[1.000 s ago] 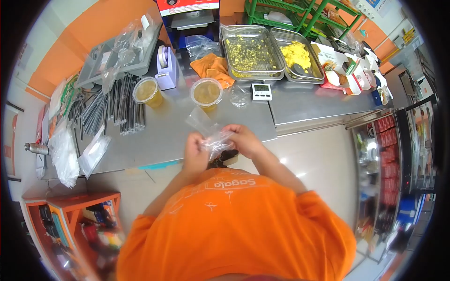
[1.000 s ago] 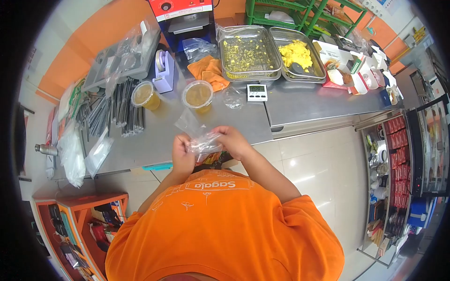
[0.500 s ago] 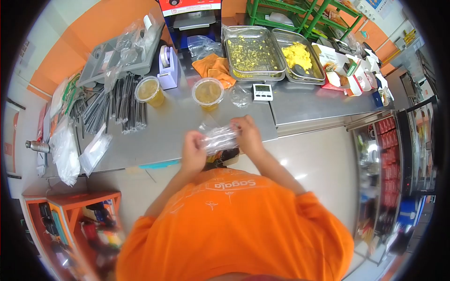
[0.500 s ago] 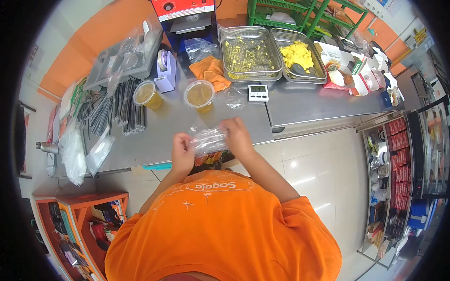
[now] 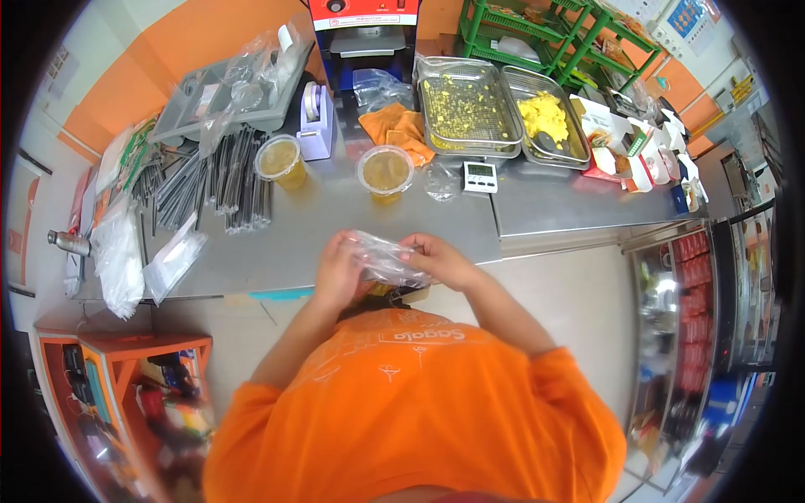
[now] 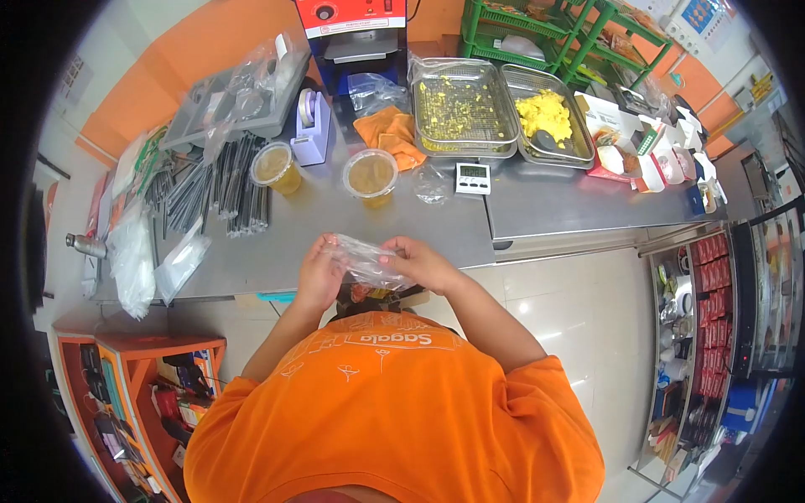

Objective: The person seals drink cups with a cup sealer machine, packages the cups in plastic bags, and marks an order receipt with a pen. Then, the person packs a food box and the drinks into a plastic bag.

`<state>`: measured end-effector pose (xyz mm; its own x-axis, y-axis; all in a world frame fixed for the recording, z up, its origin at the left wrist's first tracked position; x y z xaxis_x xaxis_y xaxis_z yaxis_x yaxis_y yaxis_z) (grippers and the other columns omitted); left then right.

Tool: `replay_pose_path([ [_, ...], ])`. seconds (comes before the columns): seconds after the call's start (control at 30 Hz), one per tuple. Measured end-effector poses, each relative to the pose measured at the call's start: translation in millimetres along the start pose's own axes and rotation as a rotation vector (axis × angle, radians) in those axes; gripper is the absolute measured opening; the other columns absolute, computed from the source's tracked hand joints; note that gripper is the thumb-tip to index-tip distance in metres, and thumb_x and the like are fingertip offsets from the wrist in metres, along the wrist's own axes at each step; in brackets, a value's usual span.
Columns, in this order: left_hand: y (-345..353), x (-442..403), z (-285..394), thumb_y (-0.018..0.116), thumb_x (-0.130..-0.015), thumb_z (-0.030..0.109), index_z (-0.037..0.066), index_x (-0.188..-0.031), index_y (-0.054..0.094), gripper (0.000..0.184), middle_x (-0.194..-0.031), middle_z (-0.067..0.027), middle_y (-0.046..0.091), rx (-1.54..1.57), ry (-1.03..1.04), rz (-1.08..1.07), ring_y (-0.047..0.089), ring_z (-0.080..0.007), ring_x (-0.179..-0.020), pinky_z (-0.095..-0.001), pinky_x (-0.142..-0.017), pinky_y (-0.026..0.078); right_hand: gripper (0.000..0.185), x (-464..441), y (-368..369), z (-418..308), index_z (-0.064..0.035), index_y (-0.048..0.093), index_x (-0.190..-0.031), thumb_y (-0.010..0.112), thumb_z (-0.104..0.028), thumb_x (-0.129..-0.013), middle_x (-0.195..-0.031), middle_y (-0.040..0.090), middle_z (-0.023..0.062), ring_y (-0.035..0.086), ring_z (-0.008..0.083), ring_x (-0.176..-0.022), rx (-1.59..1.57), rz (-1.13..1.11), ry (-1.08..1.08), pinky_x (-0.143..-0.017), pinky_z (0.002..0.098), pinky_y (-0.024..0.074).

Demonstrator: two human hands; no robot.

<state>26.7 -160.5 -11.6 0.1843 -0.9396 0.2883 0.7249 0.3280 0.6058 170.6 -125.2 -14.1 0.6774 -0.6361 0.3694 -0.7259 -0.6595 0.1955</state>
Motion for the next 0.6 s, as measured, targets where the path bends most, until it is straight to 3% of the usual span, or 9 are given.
replay_pose_path([
  [0.17, -28.7, -8.7, -25.4, 0.047, -0.090, 0.020, 0.008, -0.098, 0.047, 0.014, -0.083, -0.0019, 0.052, -0.378, -0.123, -0.126, 0.050, -0.0103, -0.069, -0.0252, -0.056, 0.042, 0.022, -17.7, -32.1, -6.1, -0.0019, 0.052, -0.101, 0.059, -0.014, -0.085, -0.081, 0.056, 0.0026, 0.054, 0.0127, -0.075, -0.171, 0.266, -0.050, -0.065, 0.0221, 0.0437],
  [0.23, -35.9, -15.9, -18.7, 0.046, -0.091, 0.022, 0.008, -0.100, 0.047, 0.017, -0.082, -0.0042, 0.050, -0.467, -0.043, -0.058, 0.049, -0.0126, -0.065, -0.0246, -0.050, 0.040, 0.019, -1.8, -35.6, -41.7, -0.0015, 0.053, -0.095, 0.059, -0.013, -0.081, -0.085, 0.055, 0.0062, 0.054, 0.0179, -0.083, 0.447, 0.543, -0.394, -0.073, 0.0280, 0.0439],
  [0.27, -45.4, -17.9, -14.7, 0.046, -0.091, 0.023, 0.009, -0.100, 0.048, 0.017, -0.079, -0.0033, 0.049, -0.450, -0.050, 0.050, 0.046, -0.0114, -0.061, -0.0242, -0.047, 0.038, 0.019, 2.5, -23.0, -55.1, -0.0015, 0.053, -0.095, 0.059, -0.013, -0.081, -0.085, 0.055, 0.0062, 0.054, 0.0179, -0.083, 0.456, 0.522, -0.396, -0.073, 0.0280, 0.0439],
  [0.33, -54.5, -13.0, -12.4, 0.045, -0.091, 0.024, 0.009, -0.099, 0.048, 0.017, -0.077, -0.0024, 0.047, -0.426, -0.065, 0.175, 0.044, -0.0102, -0.056, -0.0237, -0.044, 0.036, 0.021, 44.6, 40.4, -113.5, -0.0001, 0.052, -0.094, 0.060, -0.010, -0.078, -0.091, 0.053, 0.0125, 0.053, 0.0262, -0.089, 0.677, 0.317, -1.005, -0.078, 0.0321, 0.0431],
  [0.37, -43.7, -9.2, -17.8, 0.045, -0.092, 0.022, 0.010, -0.098, 0.048, 0.013, -0.078, -0.0002, 0.048, -0.358, -0.103, 0.094, 0.045, -0.0080, -0.061, -0.0223, -0.048, 0.037, 0.022, 25.0, 61.6, -90.3, -0.0018, 0.053, -0.096, 0.059, -0.009, -0.075, -0.097, 0.053, 0.0168, 0.054, 0.0317, -0.090, 0.590, 0.007, -0.806, -0.080, 0.0347, 0.0440],
  [0.4, -32.8, -8.5, -21.6, 0.044, -0.092, 0.020, 0.012, -0.096, 0.048, 0.010, -0.080, 0.0019, 0.050, -0.291, -0.140, 0.003, 0.047, -0.0058, -0.067, -0.0208, -0.053, 0.038, 0.022, 14.5, 67.8, -74.5, -0.0018, 0.053, -0.096, 0.059, -0.009, -0.075, -0.097, 0.053, 0.0168, 0.054, 0.0317, -0.090, 0.588, 0.018, -0.802, -0.080, 0.0347, 0.0440],
  [0.47, -34.8, -6.3, -22.9, 0.043, -0.092, 0.021, 0.012, -0.096, 0.048, 0.011, -0.080, 0.0017, 0.049, -0.356, -0.173, 0.006, 0.046, -0.0058, -0.066, -0.0202, -0.052, 0.037, 0.022, -39.6, 59.7, -4.2, -0.0037, 0.056, -0.098, 0.057, -0.011, -0.077, -0.100, 0.053, 0.0172, 0.054, 0.0328, -0.093, 1.291, 0.045, -0.102, -0.082, 0.0377, 0.0447],
  [0.57, -61.6, 0.4, 2.1, 0.043, -0.092, 0.026, 0.012, -0.096, 0.049, 0.016, -0.078, 0.0002, 0.047, -0.395, -0.143, 0.082, 0.044, -0.0070, -0.061, -0.0209, -0.049, 0.036, 0.029, -32.2, 82.6, -28.4, -0.0056, 0.055, -0.107, 0.058, -0.017, -0.080, -0.110, 0.053, 0.0169, 0.052, 0.0344, -0.103, 1.328, -0.209, -0.135, -0.087, 0.0400, 0.0430],
  [0.6, -78.2, 3.4, 17.7, 0.043, -0.092, 0.030, 0.011, -0.097, 0.050, 0.020, -0.075, -0.0012, 0.045, -0.410, -0.105, 0.108, 0.042, -0.0083, -0.056, -0.0222, -0.045, 0.036, 0.036, -18.5, 99.9, -63.1, -0.0065, 0.052, -0.113, 0.059, -0.018, -0.080, -0.115, 0.051, 0.0180, 0.050, 0.0348, -0.106, 1.136, -0.347, -0.391, -0.090, 0.0397, 0.0415],
])
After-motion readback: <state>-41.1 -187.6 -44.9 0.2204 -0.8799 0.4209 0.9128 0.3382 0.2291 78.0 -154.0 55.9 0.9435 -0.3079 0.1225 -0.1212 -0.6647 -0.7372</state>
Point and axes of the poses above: each hand's wrist, its own x-axis away from the middle knuckle, its own y-axis out of the palm, z = x × y, the point moved 9 cm from there along -x, towards the middle knuckle
